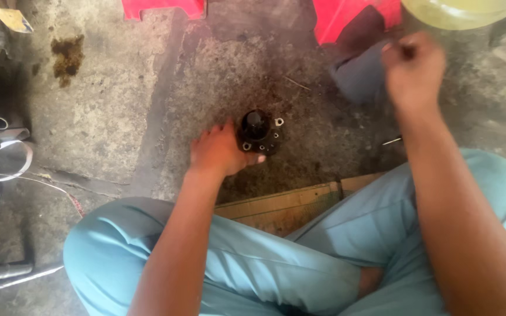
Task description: The person cleans and reassembles a mechanical part by hand using a cloth and a thin tool to insert a small pin.
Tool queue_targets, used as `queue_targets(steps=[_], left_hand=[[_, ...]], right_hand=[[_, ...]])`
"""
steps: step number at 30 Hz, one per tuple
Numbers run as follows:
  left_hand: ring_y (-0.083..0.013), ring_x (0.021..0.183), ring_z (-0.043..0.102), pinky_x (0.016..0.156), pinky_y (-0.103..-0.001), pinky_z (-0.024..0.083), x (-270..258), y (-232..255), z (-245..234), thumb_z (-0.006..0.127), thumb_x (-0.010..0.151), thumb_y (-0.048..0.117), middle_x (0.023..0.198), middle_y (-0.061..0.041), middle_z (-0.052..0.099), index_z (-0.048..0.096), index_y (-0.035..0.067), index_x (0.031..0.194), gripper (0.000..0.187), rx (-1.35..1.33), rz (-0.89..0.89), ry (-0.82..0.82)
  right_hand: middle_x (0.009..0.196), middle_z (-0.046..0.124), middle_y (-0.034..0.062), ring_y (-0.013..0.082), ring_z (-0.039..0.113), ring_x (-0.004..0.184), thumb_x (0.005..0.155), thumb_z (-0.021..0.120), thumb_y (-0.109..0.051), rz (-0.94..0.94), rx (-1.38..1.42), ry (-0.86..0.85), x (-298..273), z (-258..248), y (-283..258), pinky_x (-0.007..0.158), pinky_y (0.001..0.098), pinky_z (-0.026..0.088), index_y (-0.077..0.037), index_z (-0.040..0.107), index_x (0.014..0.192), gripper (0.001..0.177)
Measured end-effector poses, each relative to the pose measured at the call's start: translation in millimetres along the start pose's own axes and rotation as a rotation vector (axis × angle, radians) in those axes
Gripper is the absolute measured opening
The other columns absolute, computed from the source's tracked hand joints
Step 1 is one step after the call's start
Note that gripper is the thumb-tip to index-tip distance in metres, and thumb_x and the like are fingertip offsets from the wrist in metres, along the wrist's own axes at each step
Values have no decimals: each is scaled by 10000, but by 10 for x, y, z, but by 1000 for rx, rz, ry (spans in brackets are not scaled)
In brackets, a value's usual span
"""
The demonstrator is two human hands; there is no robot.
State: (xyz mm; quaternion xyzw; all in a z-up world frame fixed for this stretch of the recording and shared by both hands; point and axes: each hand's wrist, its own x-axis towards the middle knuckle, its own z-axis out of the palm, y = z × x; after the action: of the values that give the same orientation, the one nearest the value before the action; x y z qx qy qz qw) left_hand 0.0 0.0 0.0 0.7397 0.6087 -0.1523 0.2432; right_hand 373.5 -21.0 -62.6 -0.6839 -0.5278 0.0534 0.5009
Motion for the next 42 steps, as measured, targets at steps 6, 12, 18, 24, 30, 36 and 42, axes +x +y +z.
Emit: queue_targets(steps=[6, 12, 18, 24, 30, 36, 42], left_hand=[[-376, 1328, 483, 1063, -477, 456, 180, 137, 347, 891, 603, 578, 1430, -151, 503, 509, 165, 1470, 1034, -344, 36, 258], [-348, 1196, 609, 972, -462, 512, 338, 68, 509, 891, 663, 494, 1263, -147, 648, 606, 86, 1310, 817, -320, 173, 424], [-355, 1054, 686, 868, -472, 556, 58, 174, 282, 835, 732, 460, 1156, -149, 694, 628, 108, 1171, 600, -184, 175, 432], [-374, 1021, 694, 836, -484, 560, -82, 130, 148, 857, 694, 472, 1130, -173, 705, 619, 86, 1153, 645, -226, 158, 522], [-412, 989, 699, 842, -498, 561, 77, 97, 55, 853, 744, 464, 1052, -216, 724, 623, 44, 1152, 630, -350, 105, 528], [-413, 1021, 685, 871, -498, 547, 342, 225, 8, 867, 731, 455, 1088, -226, 715, 630, 36, 1159, 644, -425, 168, 501], [-409, 1007, 678, 871, -493, 546, 492, 348, 49, 906, 675, 482, 1099, -211, 694, 641, 29, 1120, 688, -428, 289, 576]], right_hand=[[814, 643, 12, 165, 548, 632, 1011, 665, -173, 690, 831, 452, 303, -664, 185, 598, 391, 471, -113, 620, 1019, 75], [1017, 750, 92, 271, 755, 935, 1054, 558, -107, 623, 1287, 355, 264, -933, 173, 882, 457, 658, -11, 662, 1129, 160], [1067, 734, 60, 191, 661, 974, 1077, 691, -119, 513, 739, 153, 111, -571, 9, 815, 341, 583, 34, 720, 1219, 211], [1377, 598, 56, 176, 641, 960, 852, 554, 74, 708, 645, -363, 106, -332, -94, 861, 370, 632, -104, 503, 1467, 642], [1450, 603, 132, 251, 736, 1072, 883, 549, -7, 490, 401, -172, 179, -638, 199, 873, 394, 605, -80, 504, 1451, 574], [997, 750, 166, 338, 713, 972, 704, 921, -311, 279, -568, -711, -82, -427, 322, 836, 454, 554, -69, 718, 1115, 519], [1023, 746, 196, 407, 705, 972, 803, 778, -198, 278, -810, -507, -247, -30, 266, 799, 520, 567, -99, 762, 1037, 254]])
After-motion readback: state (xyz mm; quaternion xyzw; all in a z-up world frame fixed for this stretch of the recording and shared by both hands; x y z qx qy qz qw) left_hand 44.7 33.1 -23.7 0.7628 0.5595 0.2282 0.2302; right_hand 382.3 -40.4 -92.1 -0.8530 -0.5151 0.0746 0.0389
